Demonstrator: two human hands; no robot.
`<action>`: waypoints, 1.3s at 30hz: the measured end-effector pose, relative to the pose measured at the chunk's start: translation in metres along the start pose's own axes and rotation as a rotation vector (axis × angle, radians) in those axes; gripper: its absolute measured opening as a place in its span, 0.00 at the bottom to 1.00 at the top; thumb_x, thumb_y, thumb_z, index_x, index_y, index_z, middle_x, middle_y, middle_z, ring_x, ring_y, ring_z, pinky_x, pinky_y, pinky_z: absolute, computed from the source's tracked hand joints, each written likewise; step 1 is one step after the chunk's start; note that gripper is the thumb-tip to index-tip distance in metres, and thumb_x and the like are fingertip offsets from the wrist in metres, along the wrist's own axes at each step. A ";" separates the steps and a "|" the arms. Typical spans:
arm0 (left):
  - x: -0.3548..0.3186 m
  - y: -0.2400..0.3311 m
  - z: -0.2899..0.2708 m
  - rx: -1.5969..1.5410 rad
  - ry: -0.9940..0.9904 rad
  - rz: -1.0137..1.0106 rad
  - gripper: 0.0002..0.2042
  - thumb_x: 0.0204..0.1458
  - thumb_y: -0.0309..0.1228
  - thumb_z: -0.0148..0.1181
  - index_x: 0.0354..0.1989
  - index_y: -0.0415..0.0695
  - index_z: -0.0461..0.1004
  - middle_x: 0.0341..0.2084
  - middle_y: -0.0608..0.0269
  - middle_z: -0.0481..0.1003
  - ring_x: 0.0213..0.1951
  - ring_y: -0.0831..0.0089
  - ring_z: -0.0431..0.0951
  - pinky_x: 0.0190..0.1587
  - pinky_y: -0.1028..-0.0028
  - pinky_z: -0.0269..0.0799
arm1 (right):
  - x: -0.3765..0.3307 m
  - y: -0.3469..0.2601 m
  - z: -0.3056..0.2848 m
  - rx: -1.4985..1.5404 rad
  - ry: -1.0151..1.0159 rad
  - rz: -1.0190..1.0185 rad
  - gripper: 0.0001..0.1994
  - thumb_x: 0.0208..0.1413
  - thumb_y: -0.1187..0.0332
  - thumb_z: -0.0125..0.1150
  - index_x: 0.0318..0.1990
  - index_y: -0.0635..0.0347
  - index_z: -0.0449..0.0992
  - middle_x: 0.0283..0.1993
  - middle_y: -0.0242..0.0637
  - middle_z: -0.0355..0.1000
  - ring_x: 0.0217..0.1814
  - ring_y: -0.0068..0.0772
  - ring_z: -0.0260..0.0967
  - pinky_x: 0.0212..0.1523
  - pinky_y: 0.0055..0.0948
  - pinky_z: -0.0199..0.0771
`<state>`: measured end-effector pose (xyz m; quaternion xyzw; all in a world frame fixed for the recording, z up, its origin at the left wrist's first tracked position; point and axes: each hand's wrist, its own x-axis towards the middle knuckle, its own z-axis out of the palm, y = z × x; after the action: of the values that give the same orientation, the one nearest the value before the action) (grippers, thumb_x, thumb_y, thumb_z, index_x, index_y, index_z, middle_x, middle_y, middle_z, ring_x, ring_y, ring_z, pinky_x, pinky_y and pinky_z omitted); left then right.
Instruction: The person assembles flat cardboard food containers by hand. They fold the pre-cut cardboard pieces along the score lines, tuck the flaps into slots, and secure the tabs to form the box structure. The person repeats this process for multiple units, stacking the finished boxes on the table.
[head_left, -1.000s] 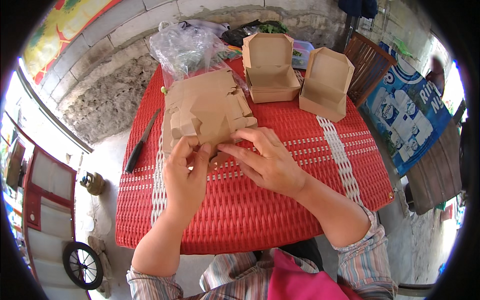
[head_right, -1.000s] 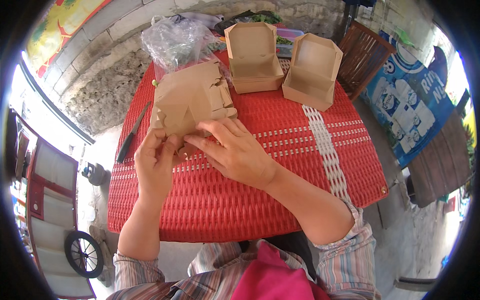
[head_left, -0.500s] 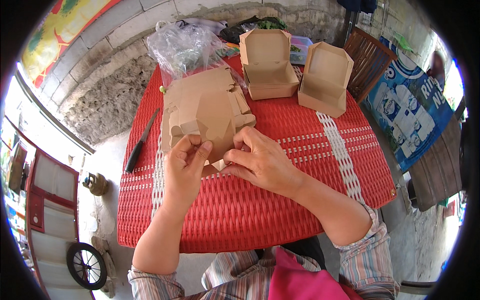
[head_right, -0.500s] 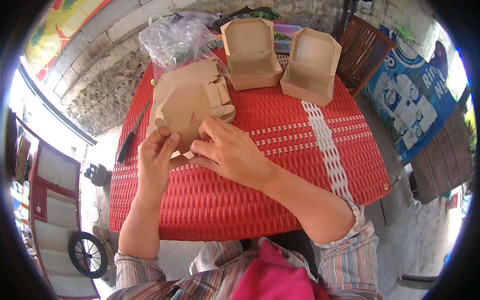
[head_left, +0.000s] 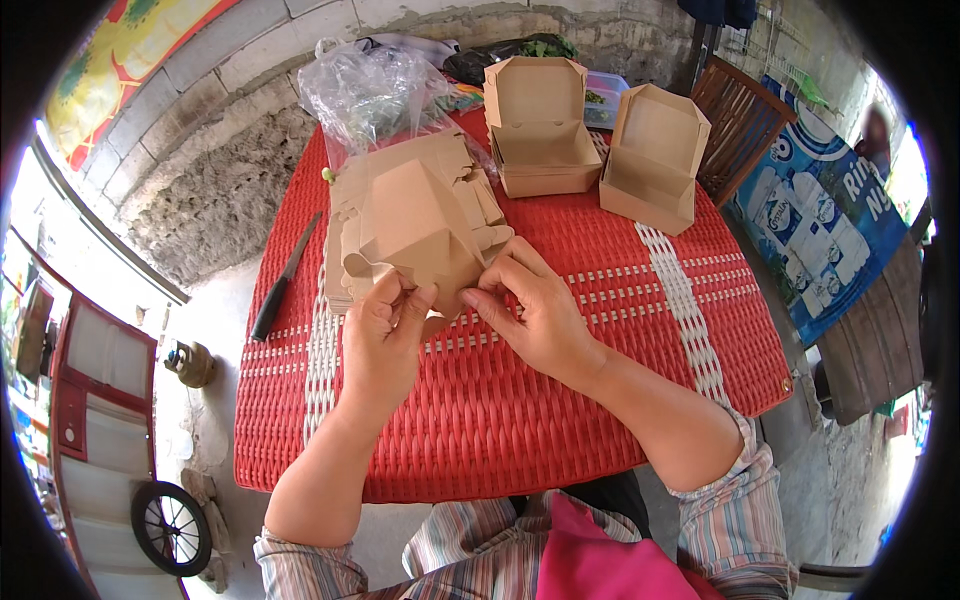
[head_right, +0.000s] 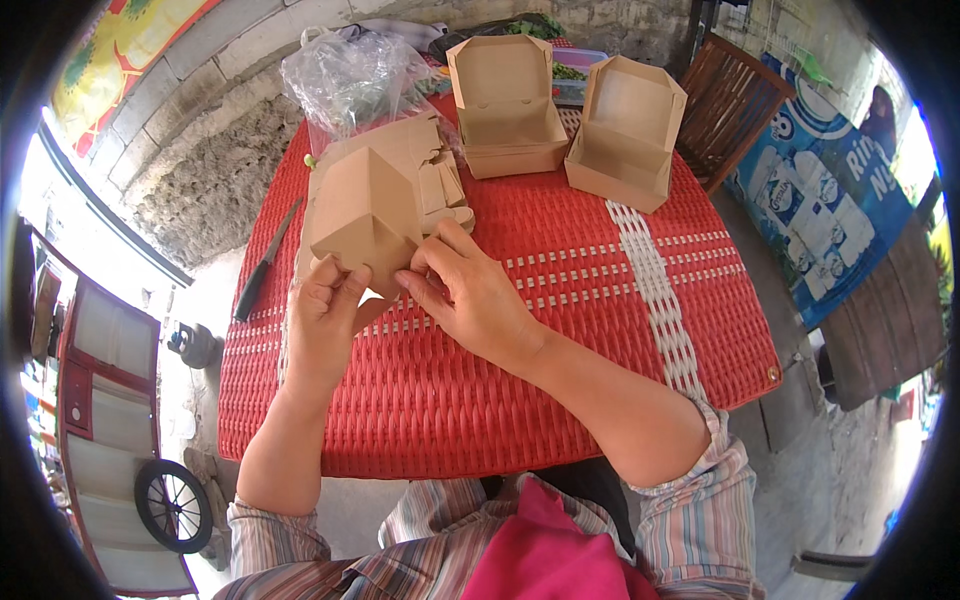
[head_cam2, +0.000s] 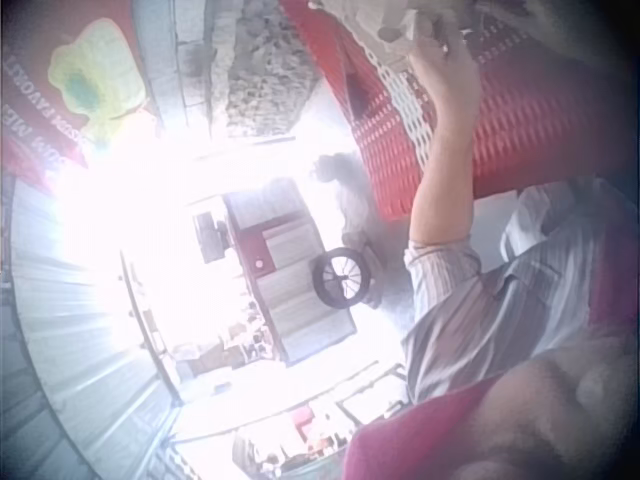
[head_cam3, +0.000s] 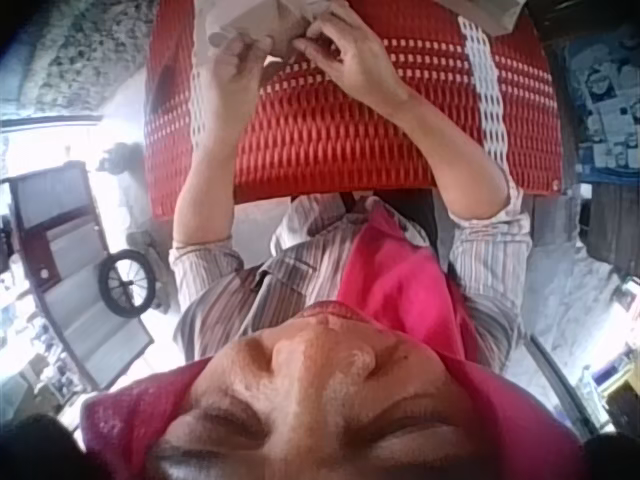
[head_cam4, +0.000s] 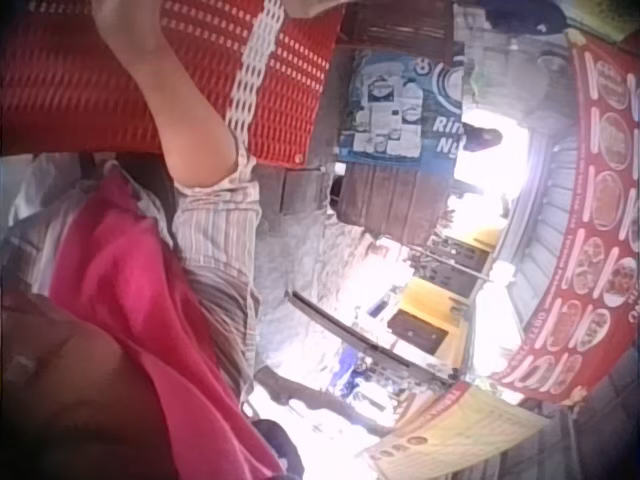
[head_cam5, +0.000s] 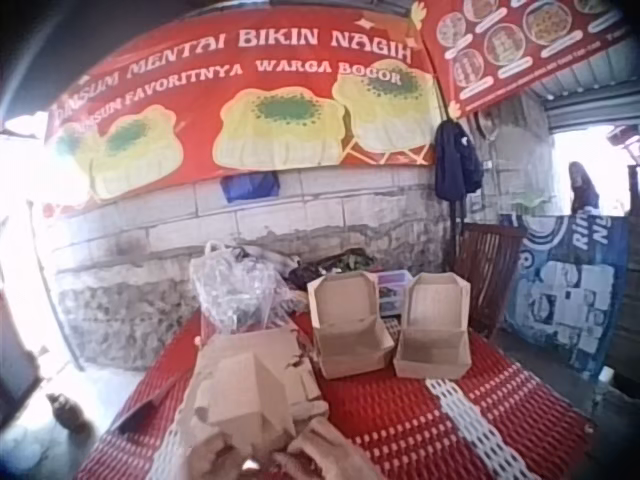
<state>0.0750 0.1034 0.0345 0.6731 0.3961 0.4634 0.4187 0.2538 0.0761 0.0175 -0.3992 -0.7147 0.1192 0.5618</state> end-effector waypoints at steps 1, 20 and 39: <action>-0.001 -0.006 0.002 0.010 -0.006 0.019 0.08 0.61 0.27 0.56 0.36 0.34 0.72 0.25 0.60 0.77 0.30 0.76 0.78 0.35 0.74 0.75 | -0.001 0.001 0.001 0.020 0.006 0.019 0.09 0.54 0.74 0.65 0.32 0.64 0.68 0.36 0.40 0.63 0.31 0.41 0.68 0.30 0.36 0.69; 0.004 0.005 -0.013 0.333 -0.113 0.152 0.09 0.61 0.28 0.54 0.44 0.34 0.70 0.24 0.51 0.75 0.25 0.65 0.73 0.33 0.70 0.70 | -0.001 0.005 -0.002 -0.045 -0.018 -0.043 0.07 0.54 0.77 0.64 0.35 0.65 0.70 0.38 0.39 0.63 0.34 0.43 0.70 0.33 0.37 0.72; -0.006 0.023 -0.015 0.951 -0.288 0.605 0.05 0.47 0.22 0.58 0.32 0.41 0.70 0.25 0.59 0.74 0.37 0.63 0.78 0.63 0.56 0.55 | 0.007 -0.002 -0.024 -0.271 -0.173 -0.368 0.23 0.47 0.62 0.70 0.52 0.51 0.74 0.54 0.41 0.64 0.56 0.47 0.63 0.58 0.44 0.65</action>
<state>0.0628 0.0927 0.0569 0.9266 0.2900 0.2373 -0.0311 0.2743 0.0733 0.0321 -0.3223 -0.8302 -0.0484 0.4522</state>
